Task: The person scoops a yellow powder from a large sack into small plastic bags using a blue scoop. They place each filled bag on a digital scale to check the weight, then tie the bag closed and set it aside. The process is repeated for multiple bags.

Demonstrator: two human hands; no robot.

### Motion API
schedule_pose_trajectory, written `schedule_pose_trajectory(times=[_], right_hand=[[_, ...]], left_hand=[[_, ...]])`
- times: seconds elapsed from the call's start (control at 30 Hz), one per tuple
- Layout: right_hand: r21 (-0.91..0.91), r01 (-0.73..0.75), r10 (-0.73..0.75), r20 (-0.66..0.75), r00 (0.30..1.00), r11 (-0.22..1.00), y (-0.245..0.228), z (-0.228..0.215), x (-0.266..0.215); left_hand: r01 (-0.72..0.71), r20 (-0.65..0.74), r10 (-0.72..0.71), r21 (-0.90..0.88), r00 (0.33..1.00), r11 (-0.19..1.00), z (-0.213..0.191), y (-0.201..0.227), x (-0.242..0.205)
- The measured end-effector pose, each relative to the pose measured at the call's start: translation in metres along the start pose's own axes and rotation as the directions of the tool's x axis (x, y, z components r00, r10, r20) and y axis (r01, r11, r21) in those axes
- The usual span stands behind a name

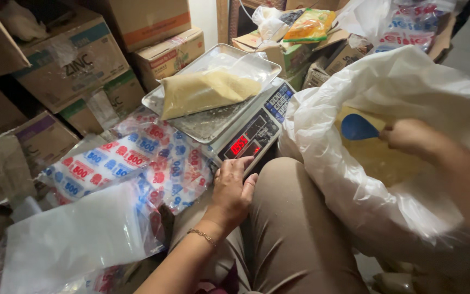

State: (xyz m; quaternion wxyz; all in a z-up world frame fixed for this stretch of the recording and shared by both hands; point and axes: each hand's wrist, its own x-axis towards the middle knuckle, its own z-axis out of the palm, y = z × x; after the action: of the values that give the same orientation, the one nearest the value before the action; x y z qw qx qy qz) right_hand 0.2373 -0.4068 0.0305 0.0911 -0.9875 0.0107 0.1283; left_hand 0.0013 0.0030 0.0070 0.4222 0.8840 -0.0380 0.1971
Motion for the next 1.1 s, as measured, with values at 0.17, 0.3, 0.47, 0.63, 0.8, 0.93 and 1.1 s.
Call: schedule_pose_trajectory(times=[0.17,0.3,0.47,0.63,0.8,0.93,1.1], right_hand=[[-0.305,-0.043,0.022,-0.072,0.997,0.951,0.001,0.033,0.035],[-0.330,0.083,-0.107,-0.055,0.993,0.940,0.014,0.066,0.066],[0.350,0.064,-0.117,0.133,0.984,0.935,0.023,0.085,0.076],[0.675,-0.184,-0.034,0.296,0.955,0.714,0.019,0.063,0.047],[0.717,-0.202,0.052,0.225,0.973,0.668,0.006,0.033,-0.007],[0.872,-0.100,0.048,0.087,0.995,0.480,-0.006,0.015,-0.079],[0.873,-0.159,0.212,0.065,0.975,0.461,-0.031,-0.006,-0.112]], left_hand=[[0.025,-0.021,-0.024,0.030,0.999,0.999,-0.008,-0.002,-0.003],[0.014,-0.033,-0.013,0.045,0.999,0.999,-0.013,-0.004,-0.004],[0.030,-0.012,-0.029,0.032,0.999,0.999,-0.010,-0.002,-0.004],[0.014,-0.022,-0.013,0.036,1.000,0.999,-0.011,-0.001,-0.002],[0.030,-0.006,-0.030,0.042,1.000,0.999,-0.011,0.001,-0.002],[0.028,0.013,-0.029,0.025,1.000,0.999,-0.007,0.005,-0.001],[0.020,0.014,-0.020,0.010,1.000,1.000,-0.005,0.008,0.000]])
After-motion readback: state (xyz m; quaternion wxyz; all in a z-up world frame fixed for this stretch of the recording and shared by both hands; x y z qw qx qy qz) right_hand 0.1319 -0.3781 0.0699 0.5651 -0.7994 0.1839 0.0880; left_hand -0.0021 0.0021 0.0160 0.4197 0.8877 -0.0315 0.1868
